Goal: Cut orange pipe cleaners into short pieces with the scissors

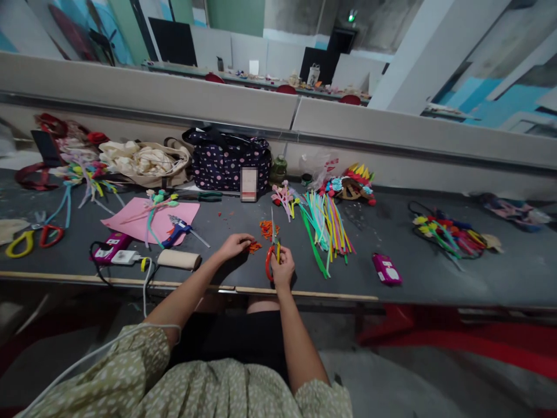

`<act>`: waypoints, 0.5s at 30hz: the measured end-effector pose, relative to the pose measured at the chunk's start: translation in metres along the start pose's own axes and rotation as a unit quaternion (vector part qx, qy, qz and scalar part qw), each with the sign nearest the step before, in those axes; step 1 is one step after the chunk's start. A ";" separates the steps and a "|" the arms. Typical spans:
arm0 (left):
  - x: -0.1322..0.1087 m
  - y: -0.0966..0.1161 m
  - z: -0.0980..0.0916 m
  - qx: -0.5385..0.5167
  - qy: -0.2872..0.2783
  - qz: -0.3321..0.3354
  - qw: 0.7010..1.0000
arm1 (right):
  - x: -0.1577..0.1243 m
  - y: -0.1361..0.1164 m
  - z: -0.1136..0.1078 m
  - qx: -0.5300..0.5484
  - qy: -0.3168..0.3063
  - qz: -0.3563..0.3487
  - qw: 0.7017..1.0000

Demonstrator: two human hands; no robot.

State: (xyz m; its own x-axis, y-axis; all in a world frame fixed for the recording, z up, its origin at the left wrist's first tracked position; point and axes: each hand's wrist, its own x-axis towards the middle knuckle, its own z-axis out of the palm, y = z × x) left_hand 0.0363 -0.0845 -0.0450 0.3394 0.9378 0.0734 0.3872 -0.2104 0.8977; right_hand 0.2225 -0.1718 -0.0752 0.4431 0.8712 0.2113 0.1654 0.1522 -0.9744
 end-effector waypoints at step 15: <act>0.054 0.019 0.024 0.176 0.011 0.080 0.981 | 0.000 -0.006 0.002 -0.012 -0.013 0.005 1.000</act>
State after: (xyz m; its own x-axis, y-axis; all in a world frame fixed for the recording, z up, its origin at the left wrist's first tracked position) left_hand 0.0821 -0.0445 -0.0345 0.4033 0.8899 0.2132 0.6041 -0.4339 0.6684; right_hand 0.2198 -0.1714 -0.0699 0.4225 0.8842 0.1995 0.1820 0.1328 -0.9743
